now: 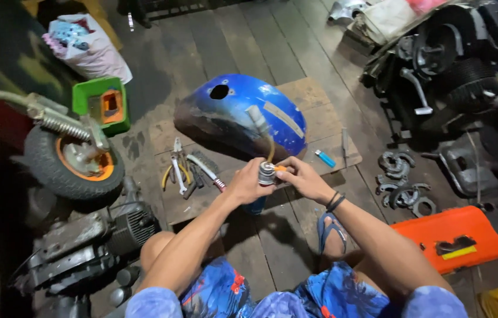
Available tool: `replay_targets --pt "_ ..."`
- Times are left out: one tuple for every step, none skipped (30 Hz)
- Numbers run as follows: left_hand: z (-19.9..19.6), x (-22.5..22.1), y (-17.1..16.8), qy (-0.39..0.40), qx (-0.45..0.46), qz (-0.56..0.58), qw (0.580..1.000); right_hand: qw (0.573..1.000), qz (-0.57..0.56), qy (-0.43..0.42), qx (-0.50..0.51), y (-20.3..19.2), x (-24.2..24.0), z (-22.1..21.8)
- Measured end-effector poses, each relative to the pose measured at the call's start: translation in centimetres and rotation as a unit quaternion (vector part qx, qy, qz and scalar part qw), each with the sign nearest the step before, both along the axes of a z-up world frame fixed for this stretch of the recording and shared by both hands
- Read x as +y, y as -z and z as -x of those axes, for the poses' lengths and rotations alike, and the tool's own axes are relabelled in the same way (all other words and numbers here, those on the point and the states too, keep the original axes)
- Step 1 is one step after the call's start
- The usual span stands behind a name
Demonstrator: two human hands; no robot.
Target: Using an improvised blowtorch made from a spray can and a lighter to heat a motorcycle fuel tank for paint stripping or repair.
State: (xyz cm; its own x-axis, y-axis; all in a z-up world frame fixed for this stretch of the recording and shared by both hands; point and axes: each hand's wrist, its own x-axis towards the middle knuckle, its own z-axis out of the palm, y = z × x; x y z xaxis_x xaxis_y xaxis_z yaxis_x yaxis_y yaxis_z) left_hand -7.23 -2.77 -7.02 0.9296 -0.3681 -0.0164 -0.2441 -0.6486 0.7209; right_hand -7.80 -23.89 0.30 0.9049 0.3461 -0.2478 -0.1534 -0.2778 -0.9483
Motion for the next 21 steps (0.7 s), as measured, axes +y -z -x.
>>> replay_targets --pt "-0.2 -0.1 -0.1 0.006 0.001 0.002 1.0 1.0 0.002 0.006 0.001 -0.3 -0.6 -1.0" --pt "-0.3 0.1 -0.3 0.001 0.012 0.004 1.0 0.999 0.036 -0.016 -0.012 -0.6 -1.0 -2.0" --pt "-0.4 0.3 -0.4 -0.004 0.024 0.005 1.0 0.997 0.07 -0.037 -0.025 -0.9 -1.3 -2.9" --pt "-0.4 0.1 -0.7 -0.002 0.024 0.004 1.0 0.997 0.069 -0.035 -0.024 0.4 -2.5 -4.6" --pt "-0.4 0.0 -1.0 0.002 0.031 0.004 0.999 0.995 0.095 0.023 -0.028 1.8 -3.7 -6.1" --pt "-0.3 -0.1 -1.2 0.004 0.041 0.003 0.999 0.989 0.119 0.078 -0.03 3.2 -4.9 -7.7" --pt "-0.1 -0.2 -1.2 0.005 0.043 0.002 0.999 0.989 0.119 0.078 -0.027 5.4 -6.6 -8.7" --pt "0.0 -0.3 -1.2 0.009 0.049 -0.007 0.999 0.967 0.238 0.079 -0.052 7.6 -8.3 -9.9" --pt "0.1 -0.4 -1.1 0.014 0.054 -0.017 0.998 0.929 0.353 0.078 -0.076 9.8 -9.9 -11.1" --pt "0.4 -0.5 -1.7 0.014 0.057 -0.017 0.998 0.93 0.352 0.077 -0.073 12.3 -11.1 -11.7" --pt "0.6 -0.6 -2.2 0.015 0.055 -0.021 0.998 0.907 0.418 0.028 -0.046 14.8 -12.2 -12.3" --pt "0.4 -0.5 -2.9 0.015 0.049 -0.024 0.998 0.877 0.48 -0.022 -0.023 17.0 -13.1 -13.5" --pt "0.4 -0.5 -3.1 0.014 0.049 -0.024 0.998 0.876 0.48 -0.023 -0.024 18.7 -13.8 -13.3" --pt "0.3 -0.5 -3.4 0.011 0.056 -0.02 0.998 0.842 0.538 -0.048 0.002 20.3 -14.6 -13.2" --pt "0.3 -0.4 -3.6 0.008 0.062 -0.015 0.998 0.802 0.593 -0.072 0.027 21.9 -15.4 -13.1" --pt "0.1 -0.4 -3.4 0.006 0.064 -0.014 0.998 0.801 0.594 -0.075 0.027 21.2 -15.1 -12.5" --pt "0.0 -0.3 -3.2 0.001 0.056 -0.017 0.998 0.793 0.6 -0.095 0.039 20.4 -14.7 -12.0" --pt "-0.4 -0.3 -3.1 -0.004 0.046 -0.019 0.999 0.784 0.608 -0.114 0.049 19.5 -14.4 -11.8" --pt "-0.6 -0.2 -3.1 -0.007 0.045 -0.017 0.999 0.783 0.61 -0.116 0.046 18.9 -14.2 -11.7" --pt "-0.6 -0.2 -3.0 -0.008 0.038 -0.016 0.999 0.787 0.605 -0.123 0.021 18.4 -14.1 -11.6" --pt "-0.6 -0.2 -3.0 -0.009 0.032 -0.014 0.999 0.79 0.599 -0.13 -0.005 17.9 -13.9 -11.4"
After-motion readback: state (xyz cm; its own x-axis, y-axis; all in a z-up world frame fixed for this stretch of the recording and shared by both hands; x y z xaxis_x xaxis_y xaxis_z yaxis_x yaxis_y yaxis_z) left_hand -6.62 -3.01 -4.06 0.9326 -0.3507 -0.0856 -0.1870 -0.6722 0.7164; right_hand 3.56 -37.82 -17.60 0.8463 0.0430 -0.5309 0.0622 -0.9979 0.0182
